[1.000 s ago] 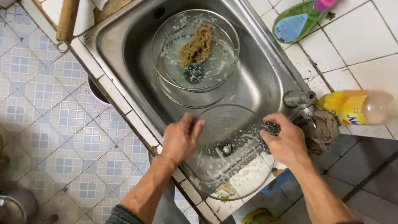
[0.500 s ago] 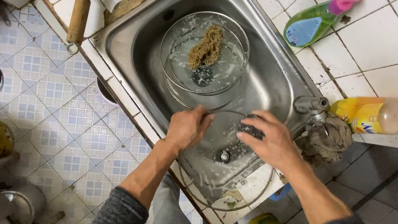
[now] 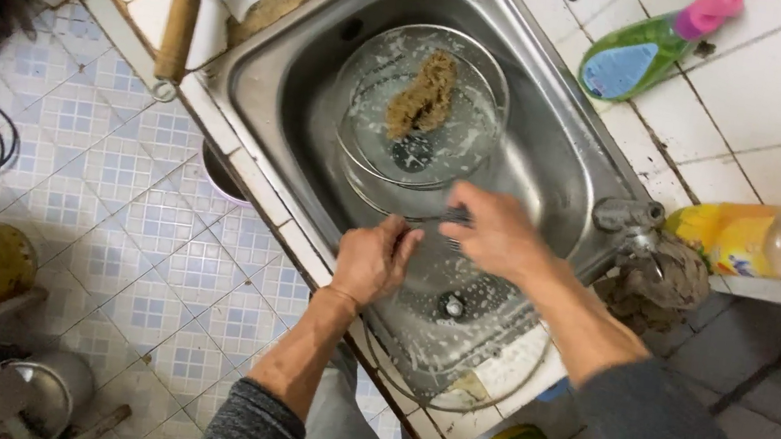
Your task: Scrubbing and rinsing a glass pot lid in a kitchen sink using a scouring pad.
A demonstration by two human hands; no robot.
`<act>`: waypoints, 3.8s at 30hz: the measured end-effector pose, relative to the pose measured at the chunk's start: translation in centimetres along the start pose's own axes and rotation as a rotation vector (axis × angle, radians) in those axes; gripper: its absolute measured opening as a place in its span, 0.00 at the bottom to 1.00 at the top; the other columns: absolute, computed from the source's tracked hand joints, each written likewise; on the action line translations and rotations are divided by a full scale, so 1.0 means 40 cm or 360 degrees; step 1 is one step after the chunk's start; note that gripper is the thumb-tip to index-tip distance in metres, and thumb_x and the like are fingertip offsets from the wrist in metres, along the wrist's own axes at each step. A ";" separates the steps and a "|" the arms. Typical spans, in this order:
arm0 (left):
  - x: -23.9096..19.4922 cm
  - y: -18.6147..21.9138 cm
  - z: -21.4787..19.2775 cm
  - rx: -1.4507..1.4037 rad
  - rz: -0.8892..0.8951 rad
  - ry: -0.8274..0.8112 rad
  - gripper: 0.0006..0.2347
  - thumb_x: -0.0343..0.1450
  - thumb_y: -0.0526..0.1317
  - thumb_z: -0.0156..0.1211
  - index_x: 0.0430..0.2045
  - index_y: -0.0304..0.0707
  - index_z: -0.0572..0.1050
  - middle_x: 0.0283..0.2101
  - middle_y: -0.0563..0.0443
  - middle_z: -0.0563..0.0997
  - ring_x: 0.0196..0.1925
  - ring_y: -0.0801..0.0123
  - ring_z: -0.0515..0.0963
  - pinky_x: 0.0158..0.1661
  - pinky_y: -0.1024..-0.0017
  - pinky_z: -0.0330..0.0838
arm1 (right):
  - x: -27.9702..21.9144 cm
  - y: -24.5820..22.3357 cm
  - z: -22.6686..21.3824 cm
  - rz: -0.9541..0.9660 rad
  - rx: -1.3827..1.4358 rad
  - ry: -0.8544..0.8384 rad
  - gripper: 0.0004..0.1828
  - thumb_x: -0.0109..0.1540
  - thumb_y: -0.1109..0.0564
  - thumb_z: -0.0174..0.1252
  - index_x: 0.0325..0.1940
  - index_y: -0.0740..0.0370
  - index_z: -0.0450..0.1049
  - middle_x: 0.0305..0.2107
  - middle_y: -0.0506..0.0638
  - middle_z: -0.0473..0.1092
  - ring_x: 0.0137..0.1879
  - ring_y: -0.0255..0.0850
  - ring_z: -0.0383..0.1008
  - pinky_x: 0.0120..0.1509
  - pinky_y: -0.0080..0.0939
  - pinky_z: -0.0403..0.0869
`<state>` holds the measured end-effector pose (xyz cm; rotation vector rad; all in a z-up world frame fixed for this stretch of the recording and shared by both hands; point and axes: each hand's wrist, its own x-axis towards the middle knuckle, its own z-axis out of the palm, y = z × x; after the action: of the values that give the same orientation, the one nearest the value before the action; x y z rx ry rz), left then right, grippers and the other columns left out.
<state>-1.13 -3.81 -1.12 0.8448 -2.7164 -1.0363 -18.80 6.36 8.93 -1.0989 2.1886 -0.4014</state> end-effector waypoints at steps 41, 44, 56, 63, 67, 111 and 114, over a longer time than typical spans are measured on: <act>-0.001 0.015 0.001 -0.0147 0.0059 0.0096 0.12 0.73 0.50 0.51 0.28 0.45 0.76 0.18 0.41 0.80 0.26 0.44 0.84 0.31 0.50 0.75 | -0.092 0.136 -0.018 0.0106 0.0034 0.0101 0.09 0.53 0.52 0.64 0.37 0.46 0.81 0.27 0.49 0.78 0.39 0.49 0.81 0.46 0.47 0.76; 0.001 0.003 0.007 -0.0200 0.0030 0.0078 0.12 0.73 0.50 0.50 0.28 0.45 0.75 0.19 0.41 0.80 0.27 0.44 0.84 0.31 0.49 0.75 | -0.063 0.178 0.012 0.0145 -0.0065 0.0175 0.11 0.53 0.51 0.65 0.40 0.45 0.80 0.22 0.51 0.76 0.36 0.48 0.80 0.42 0.46 0.76; 0.003 0.010 -0.001 -0.0186 -0.0051 -0.0078 0.13 0.74 0.53 0.48 0.32 0.48 0.76 0.21 0.43 0.82 0.30 0.45 0.85 0.34 0.50 0.76 | -0.019 0.197 -0.014 -0.0457 -0.0405 0.0265 0.11 0.58 0.52 0.66 0.43 0.54 0.80 0.33 0.57 0.77 0.42 0.53 0.79 0.45 0.47 0.77; 0.012 0.037 -0.041 -0.0405 -0.0102 -0.0147 0.13 0.73 0.53 0.51 0.42 0.51 0.79 0.27 0.40 0.84 0.36 0.39 0.84 0.40 0.44 0.76 | -0.124 0.196 -0.038 -0.0511 -0.0489 0.0360 0.14 0.60 0.48 0.63 0.48 0.50 0.82 0.46 0.51 0.74 0.51 0.50 0.78 0.51 0.46 0.79; 0.021 0.038 -0.050 -0.0422 -0.0167 -0.0188 0.12 0.71 0.53 0.54 0.38 0.54 0.80 0.26 0.42 0.84 0.37 0.41 0.84 0.40 0.48 0.76 | -0.078 0.251 -0.002 -0.0398 -0.0382 0.0351 0.12 0.59 0.52 0.64 0.45 0.55 0.78 0.33 0.52 0.75 0.44 0.53 0.79 0.46 0.50 0.78; 0.010 0.045 -0.032 -0.0323 -0.0353 -0.0272 0.14 0.70 0.58 0.55 0.35 0.54 0.79 0.25 0.50 0.84 0.37 0.52 0.85 0.43 0.58 0.77 | -0.333 0.082 0.066 0.0033 -0.0644 0.0566 0.33 0.62 0.37 0.57 0.63 0.63 0.71 0.61 0.62 0.63 0.63 0.60 0.65 0.63 0.60 0.65; 0.011 0.056 -0.059 -0.0335 -0.0238 -0.0282 0.17 0.74 0.56 0.47 0.38 0.44 0.76 0.21 0.51 0.82 0.25 0.55 0.83 0.33 0.57 0.73 | -0.361 0.183 0.224 -0.0443 -0.0697 0.0638 0.34 0.60 0.44 0.61 0.67 0.62 0.68 0.62 0.55 0.66 0.58 0.48 0.64 0.61 0.48 0.69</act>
<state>-1.84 -4.05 2.05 0.9723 -2.6497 -1.4635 -10.86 22.45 4.39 -1.6948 2.5543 -0.2837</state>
